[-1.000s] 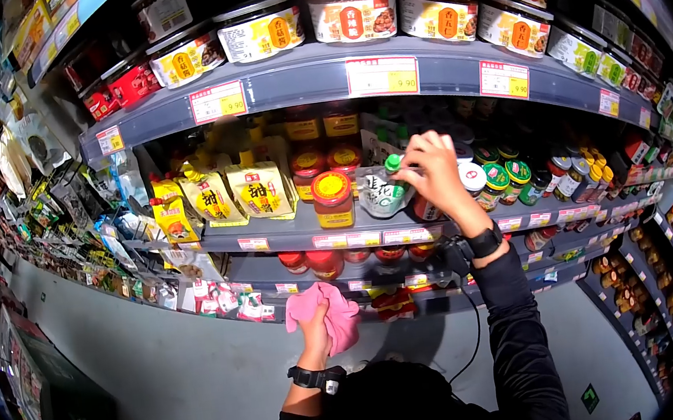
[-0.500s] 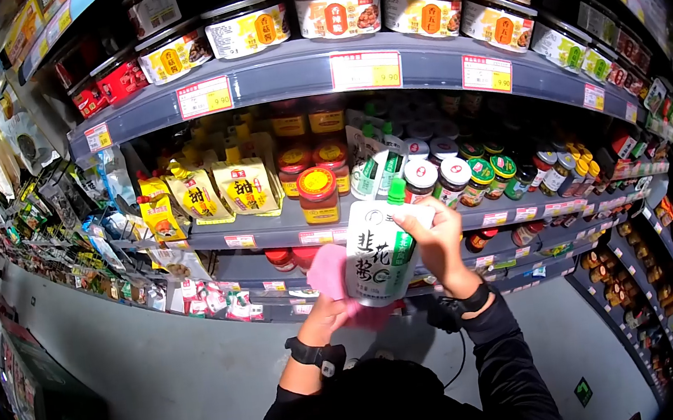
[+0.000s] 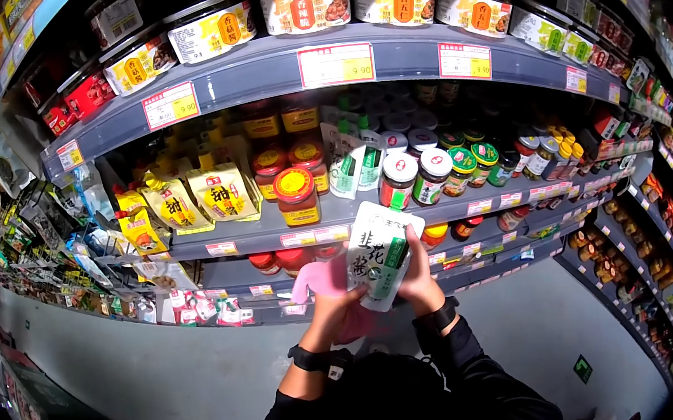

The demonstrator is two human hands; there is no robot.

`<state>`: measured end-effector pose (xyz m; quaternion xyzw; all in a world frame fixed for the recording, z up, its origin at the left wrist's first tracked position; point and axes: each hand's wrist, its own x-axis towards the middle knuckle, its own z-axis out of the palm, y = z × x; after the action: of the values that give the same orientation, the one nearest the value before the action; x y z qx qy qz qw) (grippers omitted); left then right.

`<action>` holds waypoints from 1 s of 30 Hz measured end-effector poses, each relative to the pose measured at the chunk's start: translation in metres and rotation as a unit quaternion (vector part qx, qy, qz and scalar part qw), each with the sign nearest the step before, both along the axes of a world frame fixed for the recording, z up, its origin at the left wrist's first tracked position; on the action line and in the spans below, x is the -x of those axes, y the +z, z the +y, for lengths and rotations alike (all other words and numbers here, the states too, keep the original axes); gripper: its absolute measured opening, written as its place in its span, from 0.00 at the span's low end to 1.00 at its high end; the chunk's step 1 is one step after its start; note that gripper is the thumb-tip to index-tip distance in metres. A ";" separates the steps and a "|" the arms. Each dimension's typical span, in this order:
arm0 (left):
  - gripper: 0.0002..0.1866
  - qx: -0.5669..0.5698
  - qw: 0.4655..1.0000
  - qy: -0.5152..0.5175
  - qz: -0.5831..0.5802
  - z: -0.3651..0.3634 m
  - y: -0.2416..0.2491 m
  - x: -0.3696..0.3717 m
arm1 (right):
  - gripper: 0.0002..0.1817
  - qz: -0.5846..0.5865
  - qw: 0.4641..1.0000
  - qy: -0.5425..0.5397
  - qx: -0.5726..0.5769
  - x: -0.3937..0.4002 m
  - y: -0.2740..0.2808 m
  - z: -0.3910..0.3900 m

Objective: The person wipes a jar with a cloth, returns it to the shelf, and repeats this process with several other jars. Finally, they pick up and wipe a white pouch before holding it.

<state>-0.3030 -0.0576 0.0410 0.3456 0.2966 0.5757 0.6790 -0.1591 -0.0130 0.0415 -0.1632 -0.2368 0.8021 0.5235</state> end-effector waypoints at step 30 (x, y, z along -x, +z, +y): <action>0.17 -0.429 0.733 0.051 0.526 0.045 -0.024 -0.010 | 0.41 -0.114 0.981 -0.105 0.112 0.023 0.014 0.011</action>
<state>-0.2932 -0.0125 0.0168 0.8320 0.3451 0.4021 0.1640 -0.1821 -0.0024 0.0558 -0.3356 -0.1850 0.7404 0.5522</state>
